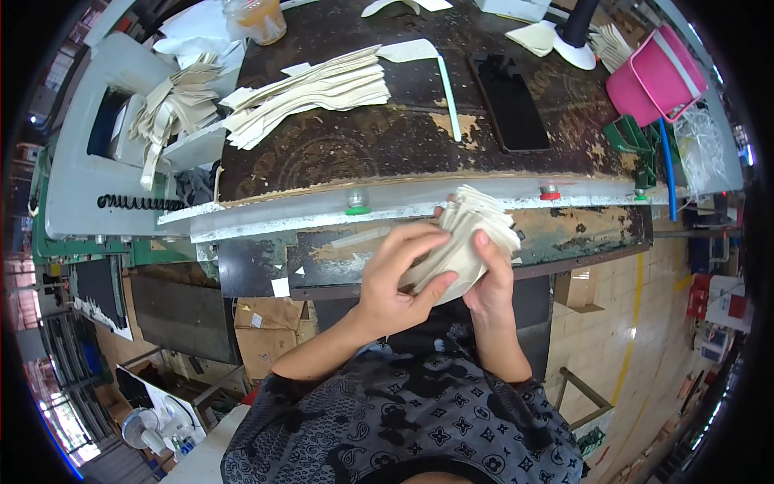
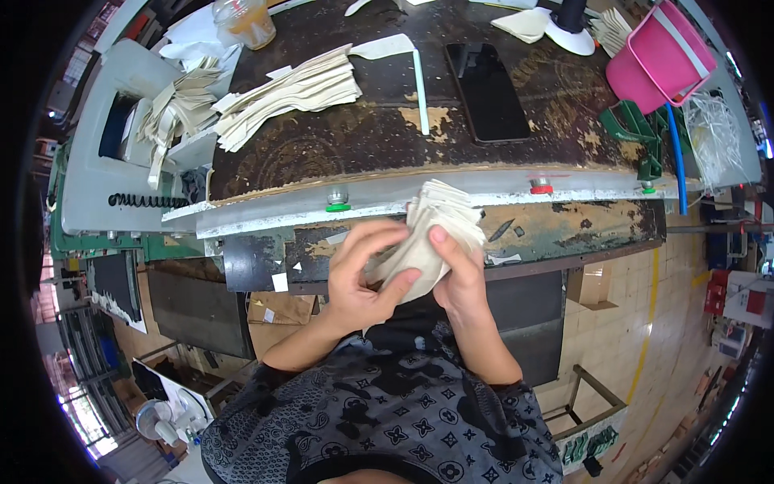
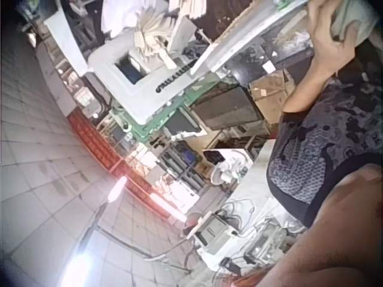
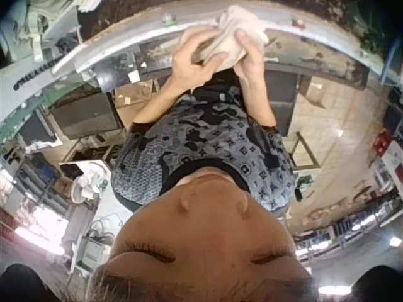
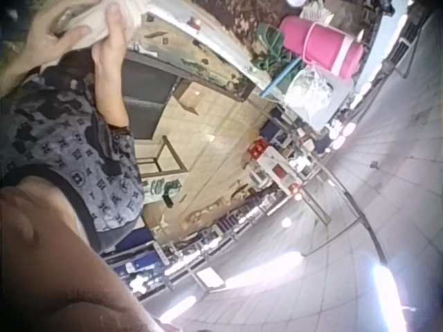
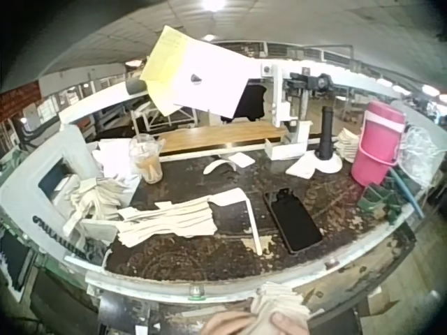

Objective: The person gathers stacks of small, folded white paper pieces from a workbench and aligns them into a neat bundle. They secure the bundle with a rubber band, then write on a small white label and attach it to the finished stack.

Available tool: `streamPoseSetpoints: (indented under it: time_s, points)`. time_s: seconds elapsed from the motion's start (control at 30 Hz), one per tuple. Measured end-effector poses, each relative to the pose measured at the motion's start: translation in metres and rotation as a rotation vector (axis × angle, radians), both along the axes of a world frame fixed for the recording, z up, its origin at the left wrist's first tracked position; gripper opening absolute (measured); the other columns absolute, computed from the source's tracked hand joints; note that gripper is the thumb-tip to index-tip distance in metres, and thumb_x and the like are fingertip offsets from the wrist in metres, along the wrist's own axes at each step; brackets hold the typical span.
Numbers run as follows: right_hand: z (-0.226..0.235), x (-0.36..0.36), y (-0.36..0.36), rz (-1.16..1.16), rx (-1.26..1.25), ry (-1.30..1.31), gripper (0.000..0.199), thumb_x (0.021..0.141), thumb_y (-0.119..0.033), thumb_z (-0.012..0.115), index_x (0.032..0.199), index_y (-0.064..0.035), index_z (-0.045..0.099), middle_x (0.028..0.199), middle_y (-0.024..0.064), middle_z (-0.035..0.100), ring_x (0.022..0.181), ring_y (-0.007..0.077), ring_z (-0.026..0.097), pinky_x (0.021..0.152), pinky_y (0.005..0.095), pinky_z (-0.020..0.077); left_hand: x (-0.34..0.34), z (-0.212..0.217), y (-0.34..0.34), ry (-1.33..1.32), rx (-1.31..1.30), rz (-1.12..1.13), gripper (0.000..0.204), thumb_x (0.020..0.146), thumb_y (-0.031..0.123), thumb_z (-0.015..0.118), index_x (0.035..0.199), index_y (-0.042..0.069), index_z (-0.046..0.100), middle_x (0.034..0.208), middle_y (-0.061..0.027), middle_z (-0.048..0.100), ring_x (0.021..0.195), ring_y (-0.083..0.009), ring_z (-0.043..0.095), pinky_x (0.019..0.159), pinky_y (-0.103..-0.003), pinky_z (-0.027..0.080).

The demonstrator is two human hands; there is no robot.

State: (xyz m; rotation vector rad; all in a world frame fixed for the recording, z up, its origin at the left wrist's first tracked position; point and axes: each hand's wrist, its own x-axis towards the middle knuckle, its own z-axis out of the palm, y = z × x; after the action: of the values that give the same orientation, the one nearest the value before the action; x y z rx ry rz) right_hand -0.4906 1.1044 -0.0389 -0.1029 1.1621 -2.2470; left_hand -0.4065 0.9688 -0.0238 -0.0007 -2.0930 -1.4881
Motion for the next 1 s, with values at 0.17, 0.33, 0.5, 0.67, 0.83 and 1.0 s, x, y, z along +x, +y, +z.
streamPoseSetpoints:
  time_s: [0.17, 0.33, 0.5, 0.67, 0.83, 1.0]
  points:
    - [-0.001, 0.001, -0.006, -0.073, -0.024, -0.116, 0.06, 0.092, -0.028, 0.062, 0.141, 0.005, 0.05, 0.129, 0.0205, 0.064, 0.119, 0.0307, 0.064, 0.102, 0.0432, 0.0533, 0.003, -0.004, 0.007, -0.018, 0.039, 0.046, 0.032, 0.079, 0.005, 0.086, 0.108, -0.002, 0.074, 0.112, -0.0164, 0.071, 0.101, -0.0264, 0.071, 0.087, -0.034, 0.056]
    - [-0.013, 0.0, -0.006, -0.106, -0.098, -0.221, 0.053, 0.093, -0.031, 0.061, 0.133, 0.0038, 0.058, 0.121, 0.0178, 0.068, 0.11, 0.0293, 0.068, 0.098, 0.0439, 0.0554, 0.008, -0.018, 0.009, -0.002, 0.04, 0.129, 0.025, 0.077, 0.0, 0.087, 0.1, -0.003, 0.077, 0.107, -0.0159, 0.073, 0.091, -0.0233, 0.073, 0.077, -0.03, 0.057]
    - [-0.005, 0.003, -0.014, -0.159, -0.121, -0.317, 0.048, 0.096, -0.032, 0.06, 0.13, 0.0025, 0.06, 0.117, 0.0173, 0.07, 0.107, 0.0285, 0.069, 0.095, 0.0435, 0.0566, 0.006, -0.014, 0.009, 0.01, -0.052, 0.172, 0.026, 0.076, 0.002, 0.088, 0.1, -0.002, 0.078, 0.105, -0.0152, 0.073, 0.088, -0.0213, 0.073, 0.074, -0.029, 0.057]
    - [-0.006, 0.004, -0.011, -0.171, -0.041, -0.277, 0.047, 0.098, -0.034, 0.06, 0.128, 0.0017, 0.061, 0.114, 0.0171, 0.07, 0.107, 0.0274, 0.069, 0.093, 0.042, 0.057, 0.006, -0.012, 0.006, 0.022, -0.113, 0.167, 0.024, 0.076, 0.002, 0.089, 0.097, -0.001, 0.078, 0.098, -0.0135, 0.073, 0.082, -0.0196, 0.072, 0.069, -0.029, 0.056]
    - [-0.01, 0.006, -0.012, -0.172, -0.12, -0.298, 0.047, 0.098, -0.035, 0.061, 0.128, 0.0011, 0.061, 0.112, 0.0175, 0.071, 0.102, 0.0268, 0.071, 0.091, 0.0401, 0.0573, 0.007, -0.016, 0.006, 0.004, -0.007, 0.156, 0.02, 0.076, 0.001, 0.088, 0.093, -0.001, 0.077, 0.092, -0.0117, 0.073, 0.079, -0.018, 0.071, 0.067, -0.028, 0.054]
    - [-0.019, 0.005, -0.012, -0.174, -0.089, -0.283, 0.047, 0.099, -0.036, 0.06, 0.128, 0.0, 0.061, 0.112, 0.0172, 0.071, 0.103, 0.026, 0.071, 0.091, 0.0399, 0.0574, 0.007, -0.017, 0.007, 0.009, -0.018, 0.199, 0.018, 0.078, 0.0, 0.087, 0.093, -0.001, 0.076, 0.088, -0.0105, 0.071, 0.075, -0.0166, 0.068, 0.065, -0.026, 0.05]
